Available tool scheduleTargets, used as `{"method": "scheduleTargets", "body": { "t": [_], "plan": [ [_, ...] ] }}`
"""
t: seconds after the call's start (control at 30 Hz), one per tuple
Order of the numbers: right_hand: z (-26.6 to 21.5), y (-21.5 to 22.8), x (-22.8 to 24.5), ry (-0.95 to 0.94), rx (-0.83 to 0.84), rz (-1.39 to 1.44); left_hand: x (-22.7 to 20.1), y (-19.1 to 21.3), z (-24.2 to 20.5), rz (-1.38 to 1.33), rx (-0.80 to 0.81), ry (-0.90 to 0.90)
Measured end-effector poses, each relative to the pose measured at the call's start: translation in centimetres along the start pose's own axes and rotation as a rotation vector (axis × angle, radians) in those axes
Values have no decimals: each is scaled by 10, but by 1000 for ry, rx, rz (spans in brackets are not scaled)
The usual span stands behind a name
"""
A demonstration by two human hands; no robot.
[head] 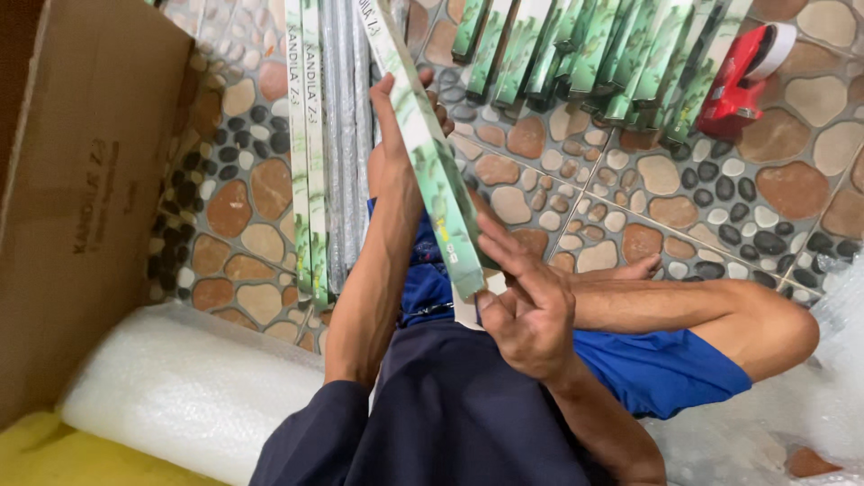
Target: The person packages long aquarium lights by hand, inserting them into printed cardboard tubes and then wrapping the tubes with bubble wrap.
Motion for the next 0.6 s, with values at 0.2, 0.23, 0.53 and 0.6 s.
{"method": "scheduleTargets", "body": {
  "t": [0.2, 0.23, 0.53, 0.6],
  "plan": [
    [30, -7, 22, -21, -17, 376, -20, -26, 9, 37, -55, 88],
    [33, -6, 23, -25, -25, 375, -21, -26, 12, 44, -55, 94],
    [42, 46, -28, -107, -109, 391, -52, 56, -52, 598, -195, -500],
    [24, 69, -74, -208, -165, 317, -65, 147, -72, 1562, -207, -930]
  ]
}}
Point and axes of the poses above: each hand's wrist, its own z-axis towards the middle knuckle, its own y-axis out of the back of the hand, x = y × z, the point moved 6 cm from there along z, towards the middle knuckle, and after that the axes turned 12 degrees about -x, right-handed, at the moved point
